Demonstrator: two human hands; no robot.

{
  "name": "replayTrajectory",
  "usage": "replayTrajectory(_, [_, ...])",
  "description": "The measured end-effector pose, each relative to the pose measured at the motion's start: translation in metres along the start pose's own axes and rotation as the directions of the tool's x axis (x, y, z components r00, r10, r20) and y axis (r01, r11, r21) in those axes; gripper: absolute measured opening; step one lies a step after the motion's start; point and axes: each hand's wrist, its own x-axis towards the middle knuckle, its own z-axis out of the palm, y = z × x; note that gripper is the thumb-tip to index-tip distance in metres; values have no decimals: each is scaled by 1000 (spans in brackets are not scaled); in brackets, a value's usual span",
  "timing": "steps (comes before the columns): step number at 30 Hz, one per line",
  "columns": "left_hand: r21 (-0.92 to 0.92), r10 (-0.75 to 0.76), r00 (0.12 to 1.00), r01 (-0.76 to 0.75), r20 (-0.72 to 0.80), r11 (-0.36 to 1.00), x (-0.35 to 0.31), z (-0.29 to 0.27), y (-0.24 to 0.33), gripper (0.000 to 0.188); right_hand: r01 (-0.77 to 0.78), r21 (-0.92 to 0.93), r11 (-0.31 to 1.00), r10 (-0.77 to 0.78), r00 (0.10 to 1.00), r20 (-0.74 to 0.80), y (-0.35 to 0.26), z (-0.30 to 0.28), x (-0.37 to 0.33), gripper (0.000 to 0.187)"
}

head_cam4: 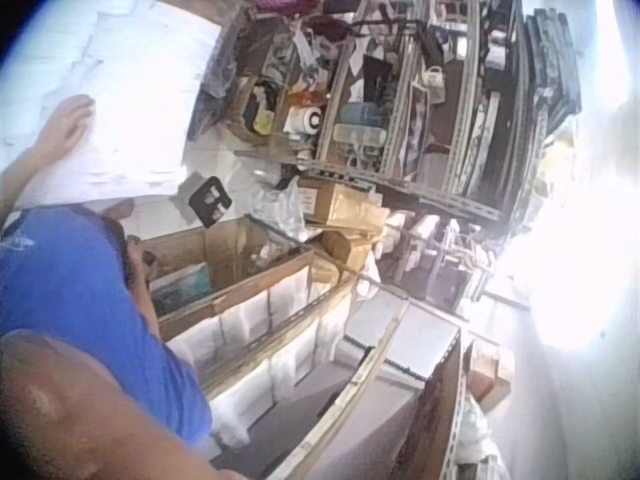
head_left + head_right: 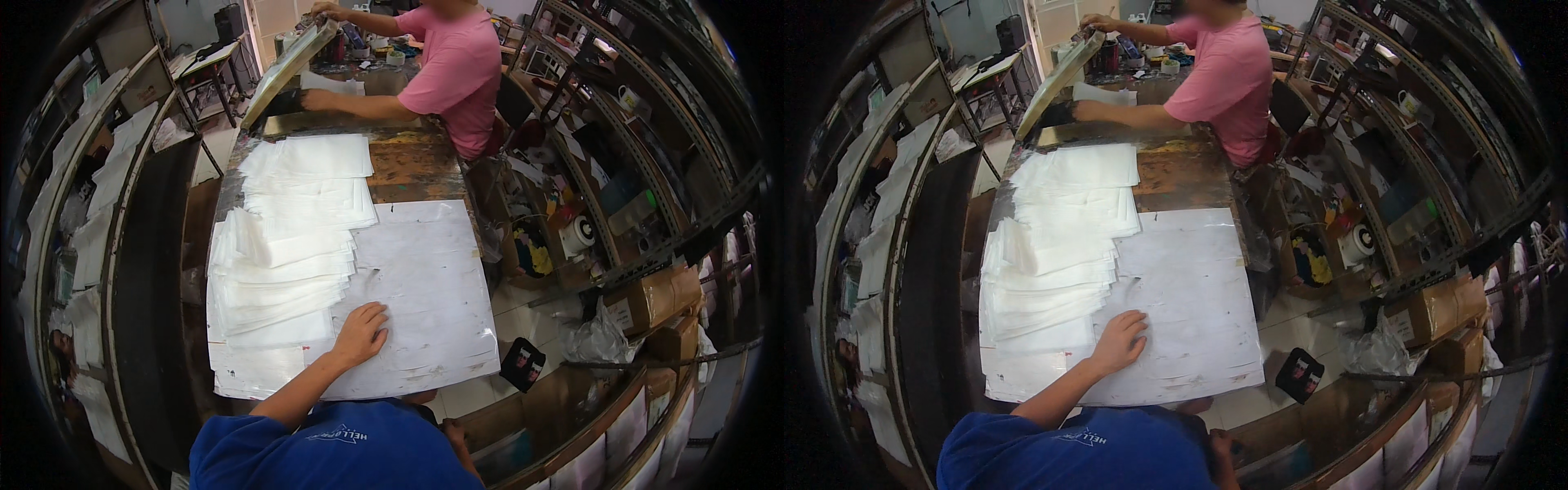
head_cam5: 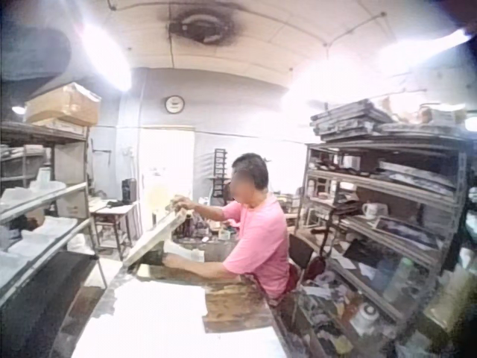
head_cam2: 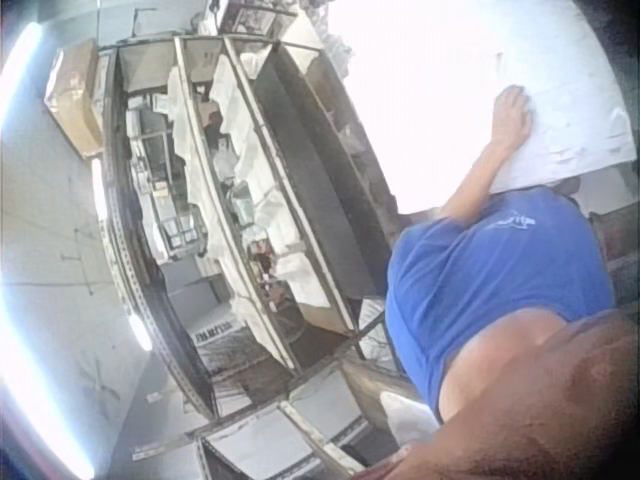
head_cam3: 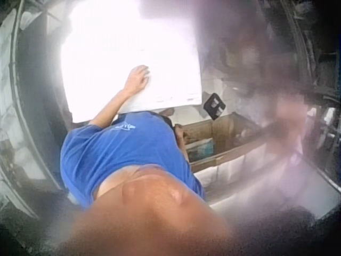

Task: The person repeatedly picks up white padded envelopes from a table, briefly inspects them, and places them onto a nearby metal shelf. Another person in a pink shirt is visible working at a separate table in the background.

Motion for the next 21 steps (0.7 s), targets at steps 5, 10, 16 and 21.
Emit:
replayTrajectory(5, [-54, 57, 998, -56, 12, 997, -4, -5, -8, 28, 39, 43, 998, -38, 999, -28, 15, 12, 13, 21])
replayTrajectory(10, [-129, -5, 1000, 2, -23, 992, -10, 4, -20, 29, -71, 172, 982, 86, 993, -78, -45, 11, -11, 33])
replayTrajectory(16, [-45, -16, 978, 7, -208, 999, 18, -17, -7, 29, -58, 209, 976, 85, 989, -123, -46, 3, -19, 34])
replayTrajectory(21, [247, 94, 952, -20, -291, 969, 61, -32, -7, 33, -62, 233, 970, 66, 998, -8, 14, -7, 6, 32])
